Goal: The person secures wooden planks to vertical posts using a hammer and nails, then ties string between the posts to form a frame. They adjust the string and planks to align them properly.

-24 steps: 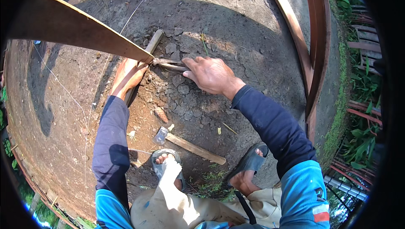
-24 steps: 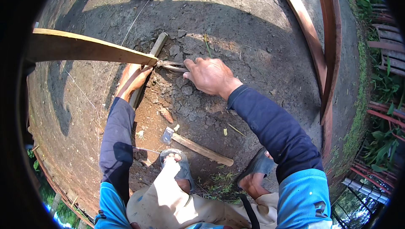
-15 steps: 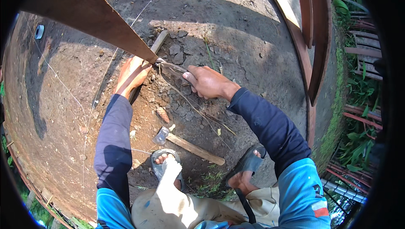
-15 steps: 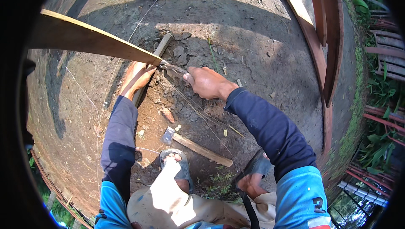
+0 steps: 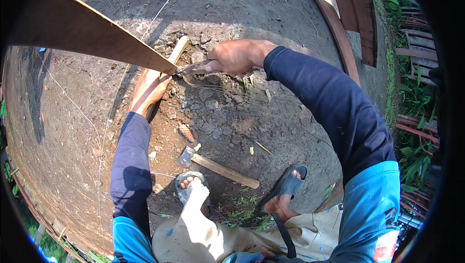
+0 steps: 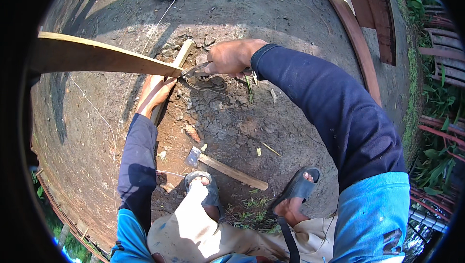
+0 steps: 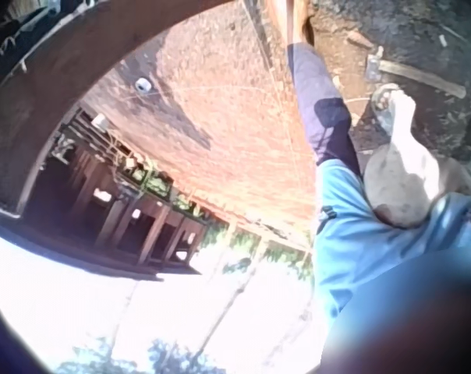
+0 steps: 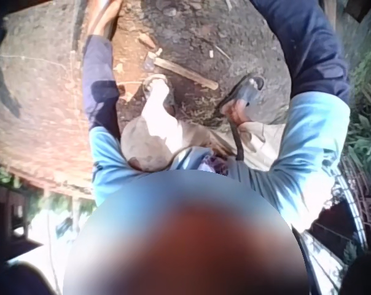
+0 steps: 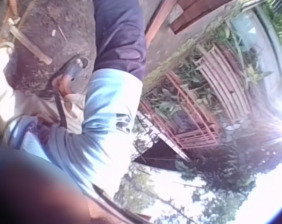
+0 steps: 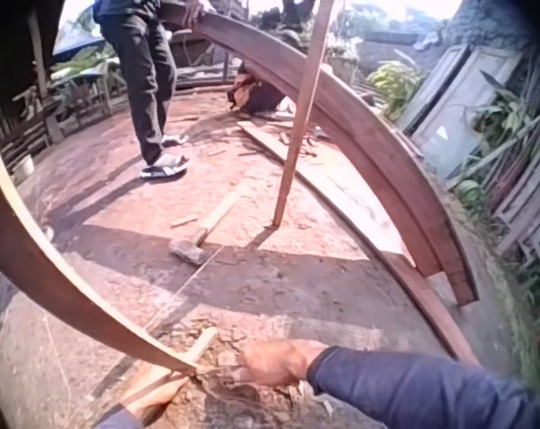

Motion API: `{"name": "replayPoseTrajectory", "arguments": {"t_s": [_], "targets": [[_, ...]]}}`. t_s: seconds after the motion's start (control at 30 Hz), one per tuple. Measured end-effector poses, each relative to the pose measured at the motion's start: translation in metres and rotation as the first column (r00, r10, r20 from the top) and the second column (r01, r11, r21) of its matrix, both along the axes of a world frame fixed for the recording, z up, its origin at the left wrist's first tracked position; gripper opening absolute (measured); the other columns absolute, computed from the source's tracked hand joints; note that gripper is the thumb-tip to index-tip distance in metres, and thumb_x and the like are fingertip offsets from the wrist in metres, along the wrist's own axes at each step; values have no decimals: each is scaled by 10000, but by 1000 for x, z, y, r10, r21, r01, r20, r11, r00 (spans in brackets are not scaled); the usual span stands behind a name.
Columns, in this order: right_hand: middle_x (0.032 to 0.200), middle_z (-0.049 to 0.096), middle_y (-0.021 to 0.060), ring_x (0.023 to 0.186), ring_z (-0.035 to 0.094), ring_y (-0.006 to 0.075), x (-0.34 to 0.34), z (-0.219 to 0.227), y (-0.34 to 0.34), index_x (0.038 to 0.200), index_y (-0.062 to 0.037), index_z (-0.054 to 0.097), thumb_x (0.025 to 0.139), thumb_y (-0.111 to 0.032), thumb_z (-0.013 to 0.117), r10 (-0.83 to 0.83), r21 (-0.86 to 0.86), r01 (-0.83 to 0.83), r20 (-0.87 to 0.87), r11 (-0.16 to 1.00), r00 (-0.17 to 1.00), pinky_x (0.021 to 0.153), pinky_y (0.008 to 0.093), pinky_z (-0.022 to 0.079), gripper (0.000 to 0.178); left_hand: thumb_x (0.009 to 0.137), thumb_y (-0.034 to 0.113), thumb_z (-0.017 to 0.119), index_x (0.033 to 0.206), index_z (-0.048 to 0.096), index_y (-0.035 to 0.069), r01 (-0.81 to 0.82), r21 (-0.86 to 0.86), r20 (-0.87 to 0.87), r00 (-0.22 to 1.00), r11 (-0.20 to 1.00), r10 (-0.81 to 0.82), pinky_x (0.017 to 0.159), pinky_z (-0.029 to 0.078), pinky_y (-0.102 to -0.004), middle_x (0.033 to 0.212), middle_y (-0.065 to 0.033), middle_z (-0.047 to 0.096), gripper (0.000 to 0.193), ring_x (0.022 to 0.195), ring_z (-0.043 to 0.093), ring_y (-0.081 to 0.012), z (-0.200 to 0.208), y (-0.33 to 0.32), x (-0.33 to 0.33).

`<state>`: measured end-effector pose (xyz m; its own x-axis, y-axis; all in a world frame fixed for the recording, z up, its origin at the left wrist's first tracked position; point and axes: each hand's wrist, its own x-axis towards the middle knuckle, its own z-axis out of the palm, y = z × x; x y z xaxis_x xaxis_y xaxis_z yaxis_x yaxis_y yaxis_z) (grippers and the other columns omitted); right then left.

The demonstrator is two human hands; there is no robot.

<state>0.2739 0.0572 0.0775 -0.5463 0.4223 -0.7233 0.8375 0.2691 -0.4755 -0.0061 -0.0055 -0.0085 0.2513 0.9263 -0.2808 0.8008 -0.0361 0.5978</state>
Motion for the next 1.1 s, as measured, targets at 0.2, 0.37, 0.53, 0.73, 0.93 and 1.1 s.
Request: {"name": "replayPoseTrajectory", "arguments": {"t_s": [0.2,0.37,0.53,0.73,0.93,1.1], "targets": [[665,629,65,526,628,160,20,-37,-73,1121,8,567,901,-221,840,-506,-360,417,-202,834,838,451,335,492,419,920,191,744,1306,679,47,-23,-16,-70,997,1000,21,967,524,-431,1209,-212,724,418,1143,688,-358,2,-4,-1],[687,604,45,503,598,116,-4,-72,-141,1237,34,485,872,-119,855,-902,-772,491,-247,404,354,404,272,455,542,900,302,782,1376,661,78,-30,-106,-101,995,994,20,937,537,-434,1172,-225,734,540,1065,716,-342,4,4,-4],[714,628,88,528,623,168,-11,-88,-162,1256,49,490,858,-150,848,-885,-711,529,-337,463,321,454,338,496,571,932,238,779,1426,621,54,-173,-255,51,980,951,192,1020,496,-360,1280,-134,715,551,1165,668,-208,5,4,-2],[1041,716,273,869,748,330,-24,-108,-175,1221,79,521,821,-183,864,-801,-503,642,-502,578,327,779,429,589,588,949,181,766,1465,571,44,-218,-306,33,971,927,239,1058,467,-335,1326,-96,685,568,1196,630,-175,14,3,10],[1103,699,335,1019,722,448,-35,-116,-185,1205,98,508,841,-188,837,-824,-549,633,-487,546,289,923,475,570,568,979,121,715,1488,540,92,-243,-359,9,964,901,264,1117,433,-344,1381,-85,645,539,1270,592,-185,17,5,9],[935,703,314,910,744,424,-34,-118,-188,1170,117,503,859,-173,817,-832,-564,636,-496,527,249,828,494,591,528,979,169,700,1463,522,80,-156,-368,-80,987,917,136,1107,424,-368,1354,-67,602,523,1253,561,-187,16,18,-5]]}}
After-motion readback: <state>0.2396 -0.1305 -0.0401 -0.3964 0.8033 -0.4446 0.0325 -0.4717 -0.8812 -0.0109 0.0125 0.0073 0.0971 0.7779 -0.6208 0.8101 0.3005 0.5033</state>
